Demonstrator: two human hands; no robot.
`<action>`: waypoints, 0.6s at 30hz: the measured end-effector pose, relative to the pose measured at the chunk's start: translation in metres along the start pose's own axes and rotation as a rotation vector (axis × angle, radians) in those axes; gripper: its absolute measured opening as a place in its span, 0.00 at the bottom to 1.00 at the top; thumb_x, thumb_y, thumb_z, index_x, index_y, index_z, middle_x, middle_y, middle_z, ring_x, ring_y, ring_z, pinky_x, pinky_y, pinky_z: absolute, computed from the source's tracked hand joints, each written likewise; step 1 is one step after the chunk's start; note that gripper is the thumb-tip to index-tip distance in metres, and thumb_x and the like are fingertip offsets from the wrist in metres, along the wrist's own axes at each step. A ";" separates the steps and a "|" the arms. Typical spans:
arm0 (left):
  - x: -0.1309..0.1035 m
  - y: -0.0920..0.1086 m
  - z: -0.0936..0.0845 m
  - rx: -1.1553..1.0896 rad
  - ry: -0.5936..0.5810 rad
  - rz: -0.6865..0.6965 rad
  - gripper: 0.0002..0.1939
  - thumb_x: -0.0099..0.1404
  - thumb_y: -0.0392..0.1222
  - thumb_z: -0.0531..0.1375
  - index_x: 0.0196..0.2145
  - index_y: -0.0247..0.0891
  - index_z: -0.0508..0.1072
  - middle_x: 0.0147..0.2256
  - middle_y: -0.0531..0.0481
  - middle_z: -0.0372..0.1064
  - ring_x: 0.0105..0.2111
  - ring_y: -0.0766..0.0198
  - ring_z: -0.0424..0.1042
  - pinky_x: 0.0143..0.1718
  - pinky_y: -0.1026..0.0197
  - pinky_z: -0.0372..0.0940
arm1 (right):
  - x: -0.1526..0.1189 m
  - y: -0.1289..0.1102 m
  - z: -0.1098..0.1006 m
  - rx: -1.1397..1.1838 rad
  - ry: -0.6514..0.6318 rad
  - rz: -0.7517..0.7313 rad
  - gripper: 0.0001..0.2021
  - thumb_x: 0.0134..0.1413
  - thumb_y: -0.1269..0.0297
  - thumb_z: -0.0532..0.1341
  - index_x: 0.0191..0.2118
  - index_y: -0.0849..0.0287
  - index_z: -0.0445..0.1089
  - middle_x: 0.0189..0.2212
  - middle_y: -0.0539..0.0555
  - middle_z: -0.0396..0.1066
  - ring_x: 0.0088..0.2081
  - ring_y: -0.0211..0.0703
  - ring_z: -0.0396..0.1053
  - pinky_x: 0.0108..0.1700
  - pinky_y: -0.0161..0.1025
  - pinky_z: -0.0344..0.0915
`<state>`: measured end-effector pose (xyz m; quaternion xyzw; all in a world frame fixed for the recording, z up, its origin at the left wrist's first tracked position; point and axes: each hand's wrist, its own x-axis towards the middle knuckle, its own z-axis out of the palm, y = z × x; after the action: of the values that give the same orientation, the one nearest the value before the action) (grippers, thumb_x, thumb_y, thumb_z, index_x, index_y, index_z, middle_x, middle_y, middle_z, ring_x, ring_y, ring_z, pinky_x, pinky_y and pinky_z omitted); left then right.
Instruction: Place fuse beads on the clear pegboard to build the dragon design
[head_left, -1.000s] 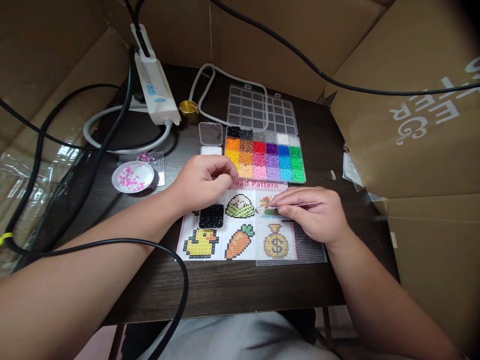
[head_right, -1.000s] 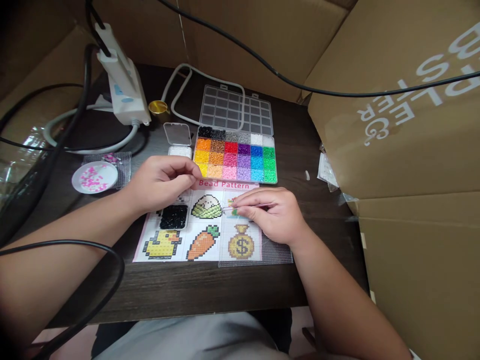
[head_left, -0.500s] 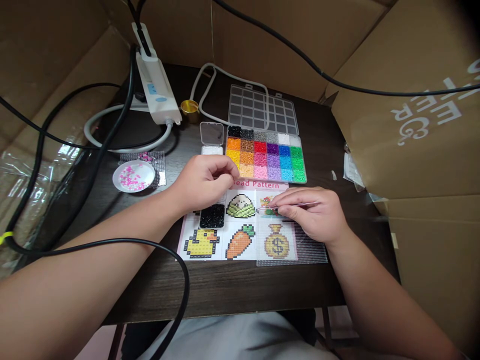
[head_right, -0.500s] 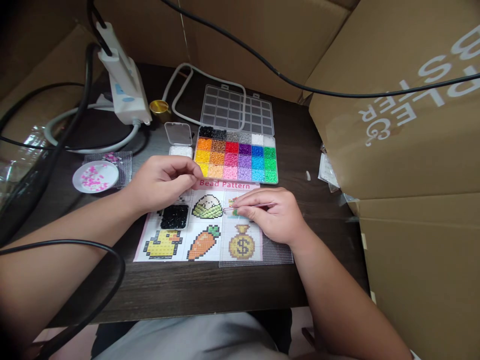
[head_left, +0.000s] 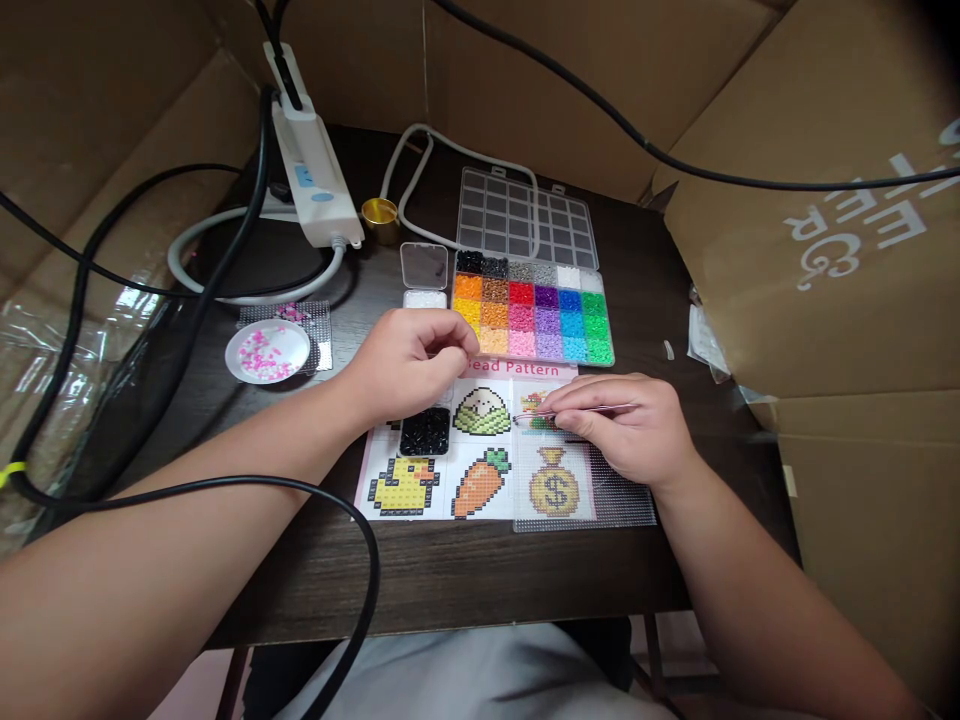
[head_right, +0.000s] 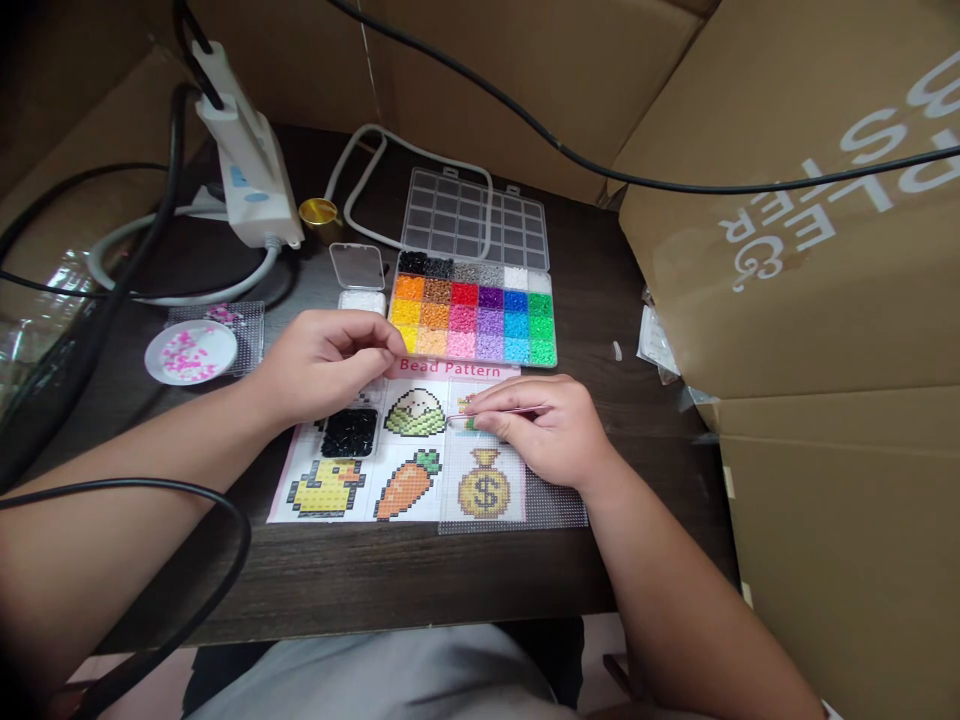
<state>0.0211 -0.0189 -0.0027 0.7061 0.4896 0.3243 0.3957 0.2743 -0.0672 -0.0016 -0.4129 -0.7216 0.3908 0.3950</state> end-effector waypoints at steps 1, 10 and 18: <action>0.000 0.000 0.000 0.002 0.000 -0.003 0.08 0.53 0.37 0.56 0.27 0.37 0.76 0.24 0.52 0.73 0.24 0.65 0.68 0.26 0.62 0.61 | 0.000 -0.001 0.000 0.001 0.002 0.010 0.05 0.53 0.69 0.71 0.34 0.52 0.84 0.33 0.52 0.83 0.35 0.44 0.81 0.38 0.38 0.80; 0.000 0.001 0.000 0.005 -0.002 -0.006 0.08 0.53 0.37 0.56 0.27 0.37 0.76 0.24 0.51 0.73 0.23 0.65 0.67 0.26 0.61 0.61 | -0.005 0.003 -0.015 0.008 0.118 0.046 0.03 0.54 0.66 0.71 0.32 0.51 0.83 0.32 0.52 0.83 0.34 0.45 0.81 0.37 0.40 0.80; 0.000 -0.003 -0.001 0.005 -0.006 0.002 0.07 0.55 0.38 0.57 0.28 0.37 0.76 0.25 0.52 0.73 0.24 0.65 0.68 0.25 0.63 0.61 | -0.011 0.011 -0.031 0.026 0.087 0.076 0.02 0.53 0.64 0.71 0.33 0.51 0.84 0.32 0.53 0.83 0.34 0.44 0.81 0.38 0.38 0.79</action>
<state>0.0187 -0.0175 -0.0051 0.7086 0.4883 0.3214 0.3953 0.3089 -0.0662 -0.0025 -0.4516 -0.6825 0.3966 0.4159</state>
